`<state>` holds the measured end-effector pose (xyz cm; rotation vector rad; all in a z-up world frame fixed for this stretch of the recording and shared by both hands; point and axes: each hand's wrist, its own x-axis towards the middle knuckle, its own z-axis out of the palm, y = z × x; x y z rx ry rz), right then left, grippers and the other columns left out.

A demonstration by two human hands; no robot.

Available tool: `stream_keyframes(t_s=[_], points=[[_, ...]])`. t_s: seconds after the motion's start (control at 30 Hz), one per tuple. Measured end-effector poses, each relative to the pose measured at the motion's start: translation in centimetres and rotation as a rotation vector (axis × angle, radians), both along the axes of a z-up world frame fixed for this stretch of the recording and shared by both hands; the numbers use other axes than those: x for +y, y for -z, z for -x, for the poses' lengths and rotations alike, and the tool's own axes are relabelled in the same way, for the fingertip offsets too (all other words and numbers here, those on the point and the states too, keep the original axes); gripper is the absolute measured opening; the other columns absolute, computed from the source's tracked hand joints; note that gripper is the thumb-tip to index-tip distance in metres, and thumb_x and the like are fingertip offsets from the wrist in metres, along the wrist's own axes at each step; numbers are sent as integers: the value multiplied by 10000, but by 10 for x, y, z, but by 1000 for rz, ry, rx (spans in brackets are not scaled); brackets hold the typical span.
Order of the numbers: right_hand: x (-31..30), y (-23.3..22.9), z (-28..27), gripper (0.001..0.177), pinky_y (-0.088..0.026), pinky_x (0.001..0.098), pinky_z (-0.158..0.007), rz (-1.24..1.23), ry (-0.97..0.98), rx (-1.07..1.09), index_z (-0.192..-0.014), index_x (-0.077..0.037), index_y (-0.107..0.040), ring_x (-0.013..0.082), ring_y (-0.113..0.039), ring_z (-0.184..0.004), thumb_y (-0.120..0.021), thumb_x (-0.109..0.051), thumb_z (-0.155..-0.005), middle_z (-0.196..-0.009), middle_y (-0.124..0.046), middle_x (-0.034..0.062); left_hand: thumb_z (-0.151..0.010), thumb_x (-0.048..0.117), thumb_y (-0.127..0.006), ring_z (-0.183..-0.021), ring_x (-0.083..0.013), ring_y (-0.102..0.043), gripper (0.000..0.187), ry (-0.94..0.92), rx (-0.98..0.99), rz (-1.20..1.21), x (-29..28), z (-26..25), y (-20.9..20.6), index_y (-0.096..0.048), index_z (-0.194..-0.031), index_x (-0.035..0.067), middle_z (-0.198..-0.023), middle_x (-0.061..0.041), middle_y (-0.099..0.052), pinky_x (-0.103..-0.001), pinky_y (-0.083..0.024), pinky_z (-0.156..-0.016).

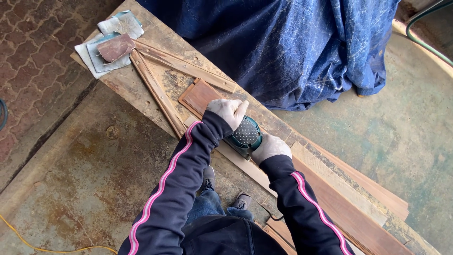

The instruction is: Sanding wooden planks using an electric power sander at a workbench.

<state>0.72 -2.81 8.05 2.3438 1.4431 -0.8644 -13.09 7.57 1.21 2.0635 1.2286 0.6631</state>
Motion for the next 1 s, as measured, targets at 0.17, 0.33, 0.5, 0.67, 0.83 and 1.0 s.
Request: stream_keyframes(t_s=[0.17,0.33,0.5,0.67,0.83,1.0], points=[[32,5,28,420,-593,450,-833,-23,-32,-11,-1028,-98,-759,358,-748,-916,-752,-438,-783,-940,-761,195,-1029,417,-503,-707,-355,-705,454,-27,-18,33,30,31,-2,-745,-802,108,-736,-144,-718,-459,-539,-687],[60,7,51,422,-592,434,-845,-44,-62,4,-1008,-60,-759,343,-752,-918,-754,-416,-780,-941,-757,200,-1034,438,-500,-695,-354,-703,484,-39,8,8,59,57,6,-737,-771,108,-739,-143,-718,-461,-533,-676],[85,5,70,435,-589,432,-849,-31,-76,4,-1040,-68,-747,337,-749,-924,-764,-406,-768,-948,-753,200,-1033,448,-499,-678,-357,-701,480,-79,44,7,81,76,3,-759,-804,116,-729,-156,-713,-461,-533,-655],[104,3,84,445,-595,431,-839,-11,-84,-2,-1030,-43,-740,334,-752,-907,-765,-413,-783,-945,-749,198,-1038,463,-508,-650,-340,-704,491,-96,73,-1,101,91,7,-767,-828,103,-707,-166,-711,-450,-541,-656],[100,6,85,324,-592,444,-827,-69,-100,40,-997,-106,-777,343,-752,-883,-760,-332,-765,-917,-760,182,-1047,437,-507,-650,-345,-695,495,-107,60,-77,98,94,11,-754,-787,97,-702,-158,-707,-465,-529,-647],[74,-2,69,327,-585,445,-828,-71,-68,65,-991,-139,-786,341,-748,-889,-788,-352,-743,-920,-761,170,-1042,438,-509,-636,-349,-684,498,-76,72,-2,72,76,3,-727,-756,93,-682,-154,-695,-468,-523,-644]])
